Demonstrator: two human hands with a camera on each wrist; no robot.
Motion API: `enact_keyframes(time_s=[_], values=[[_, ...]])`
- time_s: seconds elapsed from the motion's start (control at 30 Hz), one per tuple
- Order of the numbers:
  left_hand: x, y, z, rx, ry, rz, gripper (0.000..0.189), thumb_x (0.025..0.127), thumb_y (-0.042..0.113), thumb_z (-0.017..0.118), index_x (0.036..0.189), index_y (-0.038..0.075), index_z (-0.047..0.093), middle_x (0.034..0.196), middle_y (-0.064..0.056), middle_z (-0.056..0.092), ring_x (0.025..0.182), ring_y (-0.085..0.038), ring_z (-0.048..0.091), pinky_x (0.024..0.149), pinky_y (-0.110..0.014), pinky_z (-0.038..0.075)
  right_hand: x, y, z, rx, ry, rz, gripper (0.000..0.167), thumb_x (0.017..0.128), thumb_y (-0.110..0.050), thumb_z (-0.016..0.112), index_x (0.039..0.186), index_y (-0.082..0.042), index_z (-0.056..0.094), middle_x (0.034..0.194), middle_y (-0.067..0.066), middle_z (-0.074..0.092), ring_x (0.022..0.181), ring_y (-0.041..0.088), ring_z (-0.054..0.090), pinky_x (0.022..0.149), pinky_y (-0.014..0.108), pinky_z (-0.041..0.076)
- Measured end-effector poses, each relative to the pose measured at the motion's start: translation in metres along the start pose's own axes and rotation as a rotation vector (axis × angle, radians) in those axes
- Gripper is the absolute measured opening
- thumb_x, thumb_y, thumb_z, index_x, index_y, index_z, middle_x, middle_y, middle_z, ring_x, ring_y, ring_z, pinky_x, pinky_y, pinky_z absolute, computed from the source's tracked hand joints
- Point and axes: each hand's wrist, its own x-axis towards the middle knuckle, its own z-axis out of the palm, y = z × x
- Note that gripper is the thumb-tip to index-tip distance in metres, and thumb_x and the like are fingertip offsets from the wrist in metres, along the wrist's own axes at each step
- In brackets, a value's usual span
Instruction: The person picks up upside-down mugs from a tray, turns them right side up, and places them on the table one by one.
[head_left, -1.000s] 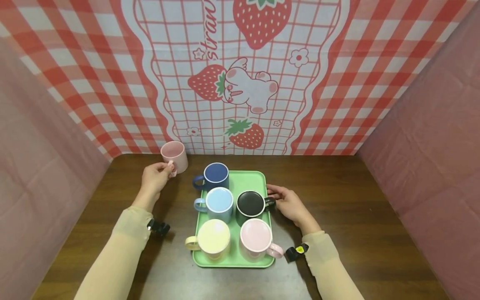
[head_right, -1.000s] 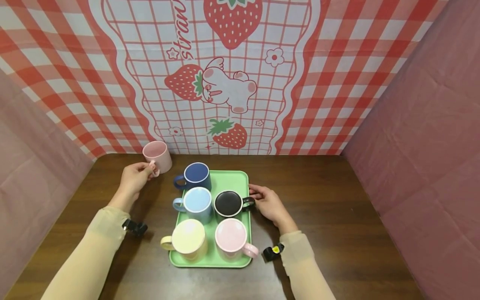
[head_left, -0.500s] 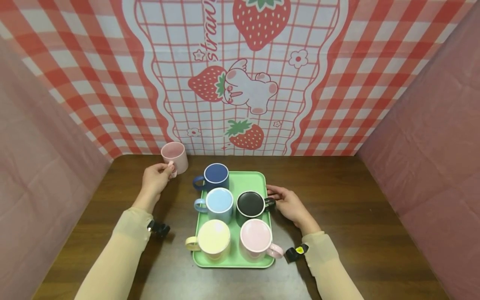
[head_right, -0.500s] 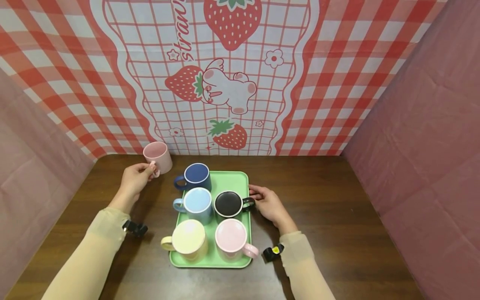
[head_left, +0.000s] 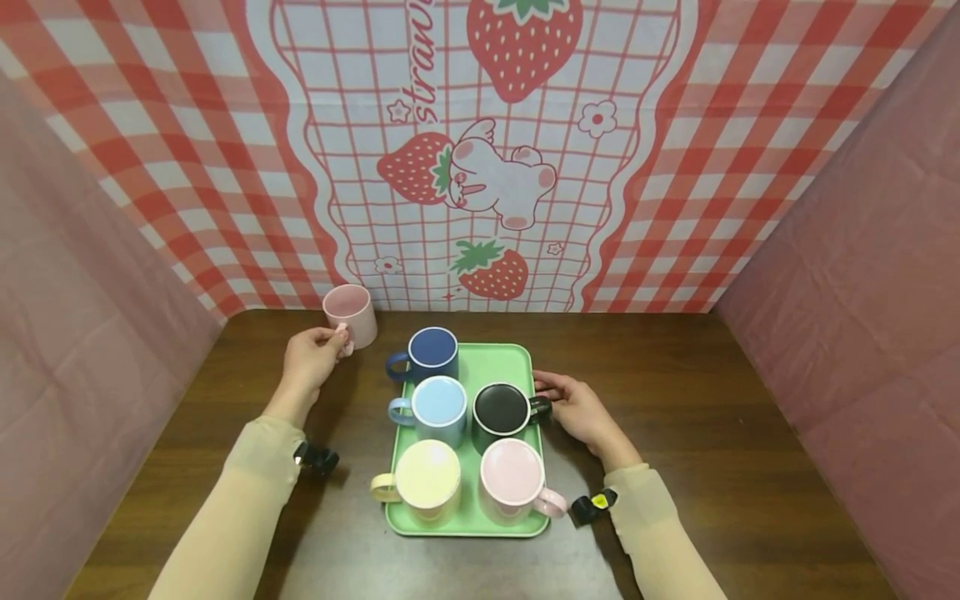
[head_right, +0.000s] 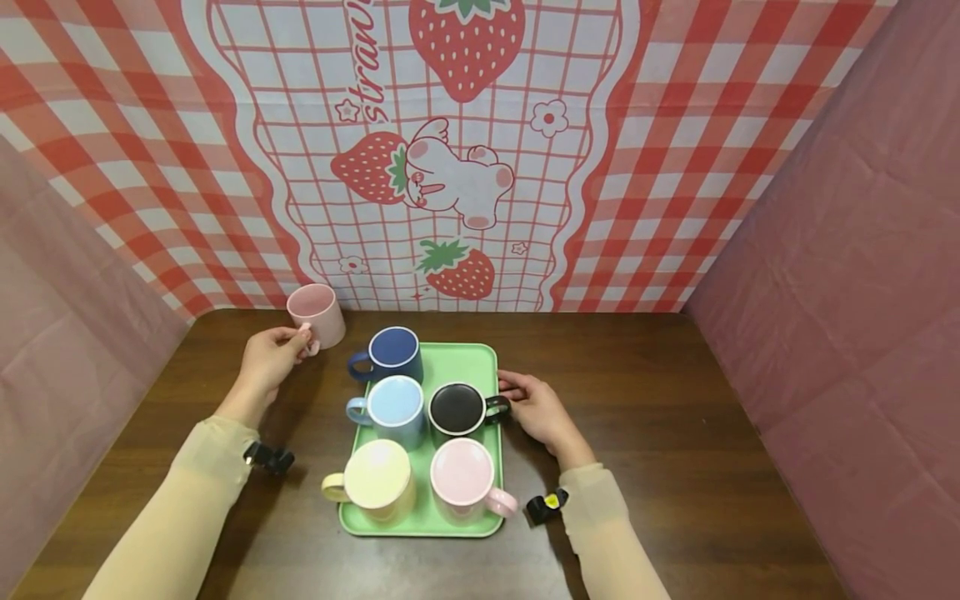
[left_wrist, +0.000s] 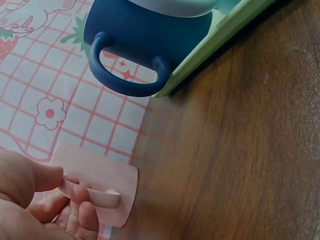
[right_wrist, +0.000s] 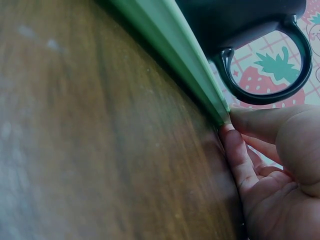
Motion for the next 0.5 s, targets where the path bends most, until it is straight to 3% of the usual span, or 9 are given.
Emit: enact_keyframes(time_s=[0.17, 0.37, 0.5], values=[[-0.0047, 0.0015, -0.0018, 0.033, 0.035, -0.01, 0.031, 0.108, 0.016, 0.069, 0.123, -0.011, 0.068, 0.105, -0.017, 0.076, 0.081, -0.006, 0.07, 0.077, -0.022, 0.06, -0.0005, -0.001, -0.0001, -0.006, 0.001, 0.005, 0.067, 0.085, 0.022, 0.052, 0.151, 0.008, 0.059, 0.132, 0.027, 0.07, 0.109, 0.018, 0.069, 0.08, 0.019, 0.053], [-0.008, 0.0033, -0.0063, 0.104, 0.118, 0.002, 0.028, 0.104, 0.02, 0.073, 0.116, -0.004, 0.068, 0.094, -0.007, 0.071, 0.079, -0.012, 0.066, 0.064, -0.019, 0.051, -0.0006, -0.0013, -0.0006, 0.005, -0.004, -0.001, 0.067, 0.085, 0.022, 0.052, 0.151, 0.009, 0.058, 0.133, 0.028, 0.069, 0.112, 0.024, 0.069, 0.081, 0.018, 0.053], [-0.0095, 0.0054, -0.0074, 0.125, 0.149, 0.014, 0.029, 0.103, 0.024, 0.073, 0.115, -0.002, 0.068, 0.093, -0.006, 0.068, 0.079, -0.012, 0.061, 0.063, -0.021, 0.049, -0.0013, -0.002, -0.0006, 0.014, -0.006, -0.009, 0.067, 0.085, 0.022, 0.052, 0.151, 0.01, 0.057, 0.133, 0.029, 0.068, 0.113, 0.028, 0.069, 0.081, 0.019, 0.053]])
